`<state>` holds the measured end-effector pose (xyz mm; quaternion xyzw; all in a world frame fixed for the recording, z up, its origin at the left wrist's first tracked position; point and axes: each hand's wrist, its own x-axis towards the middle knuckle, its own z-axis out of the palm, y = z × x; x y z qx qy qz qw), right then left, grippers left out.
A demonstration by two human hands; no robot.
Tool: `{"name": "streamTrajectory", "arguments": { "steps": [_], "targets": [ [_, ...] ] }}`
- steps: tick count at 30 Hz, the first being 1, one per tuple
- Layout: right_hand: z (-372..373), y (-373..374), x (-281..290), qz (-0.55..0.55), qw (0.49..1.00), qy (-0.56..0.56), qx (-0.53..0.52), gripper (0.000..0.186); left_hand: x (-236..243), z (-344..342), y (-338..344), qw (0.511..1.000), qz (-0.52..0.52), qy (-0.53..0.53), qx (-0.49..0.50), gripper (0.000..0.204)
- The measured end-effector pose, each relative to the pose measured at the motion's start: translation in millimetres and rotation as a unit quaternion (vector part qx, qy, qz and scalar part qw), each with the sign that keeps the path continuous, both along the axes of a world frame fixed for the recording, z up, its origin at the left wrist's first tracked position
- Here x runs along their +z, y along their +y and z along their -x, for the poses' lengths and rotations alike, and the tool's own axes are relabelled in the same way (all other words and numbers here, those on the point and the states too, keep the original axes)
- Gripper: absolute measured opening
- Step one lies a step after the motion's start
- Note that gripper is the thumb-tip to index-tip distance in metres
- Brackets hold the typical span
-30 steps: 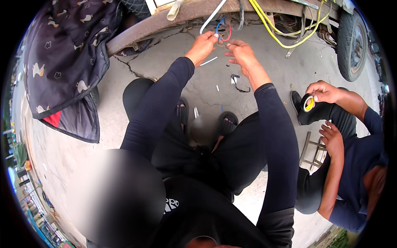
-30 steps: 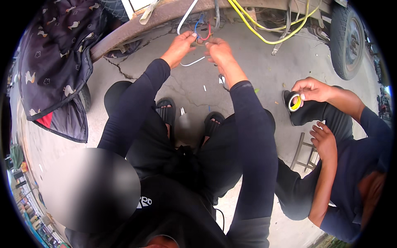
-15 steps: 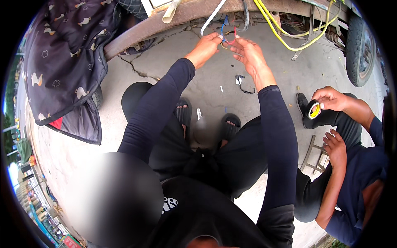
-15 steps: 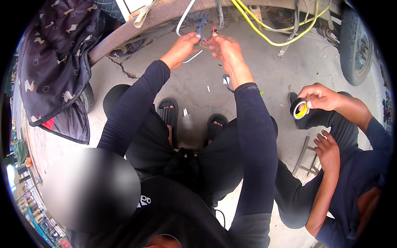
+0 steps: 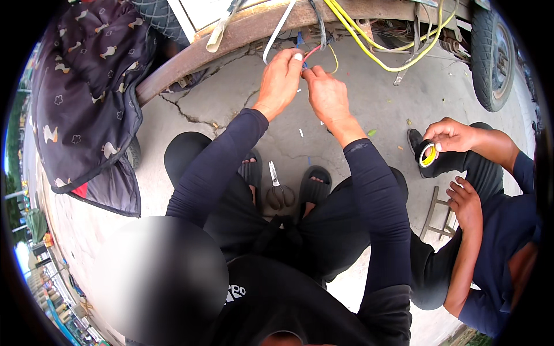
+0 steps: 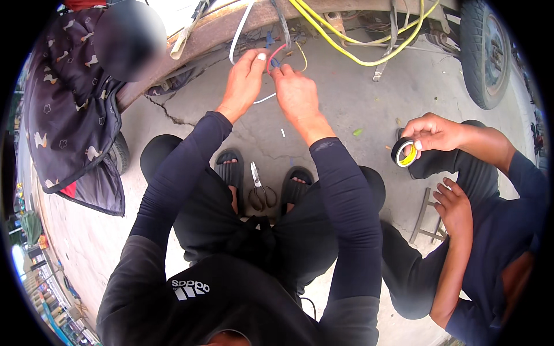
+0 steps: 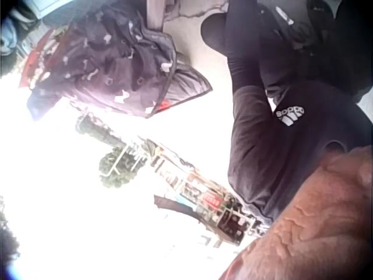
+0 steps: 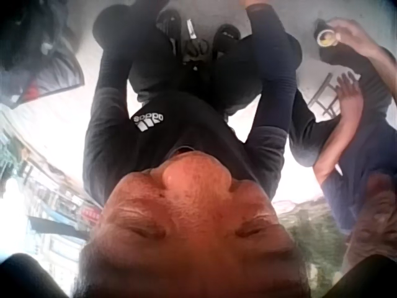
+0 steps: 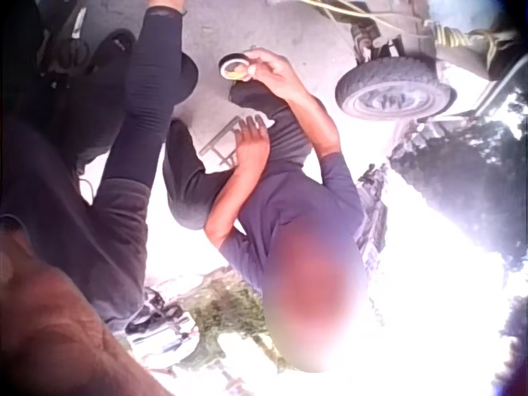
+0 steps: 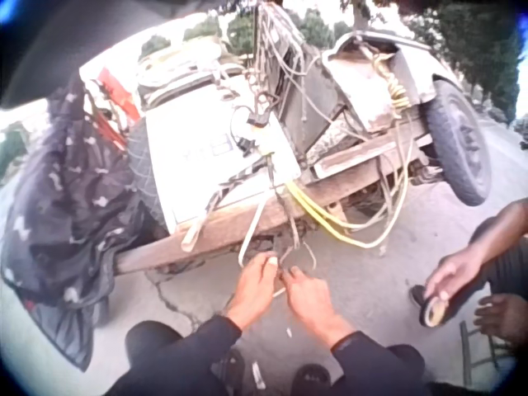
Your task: The person sits on the ground and uses pliers to strip insulation from several colored wires. They twist the exposed strands together and wrap the connections with electrical tape.
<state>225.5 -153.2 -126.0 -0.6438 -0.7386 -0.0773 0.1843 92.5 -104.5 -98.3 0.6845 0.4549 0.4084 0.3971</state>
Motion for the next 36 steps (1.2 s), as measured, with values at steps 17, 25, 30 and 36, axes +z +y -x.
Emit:
{"name": "streamTrajectory", "arguments": {
  "steps": [17, 25, 30, 36],
  "targets": [
    [21, -25, 54, 0.243, 0.950, 0.140, -0.136, 0.022, 7, 29, -10, 0.909, 0.313, -0.265, -0.080, 0.018],
    [132, -152, -173, 0.582, 0.809, 0.078, 0.030, 0.038, -12, 47, -10, 0.919, 0.280, -0.199, -0.191, 0.021],
    [183, -223, -249, 0.558, 0.809, 0.178, -0.048, 0.033, -29, 44, -5, 0.926, 0.258, -0.203, -0.188, 0.017],
    [204, -223, -276, 0.416, 0.900, 0.124, 0.030, 0.020, -26, 56, -3, 0.936, 0.273, -0.155, -0.158, 0.030]
  ]
}}
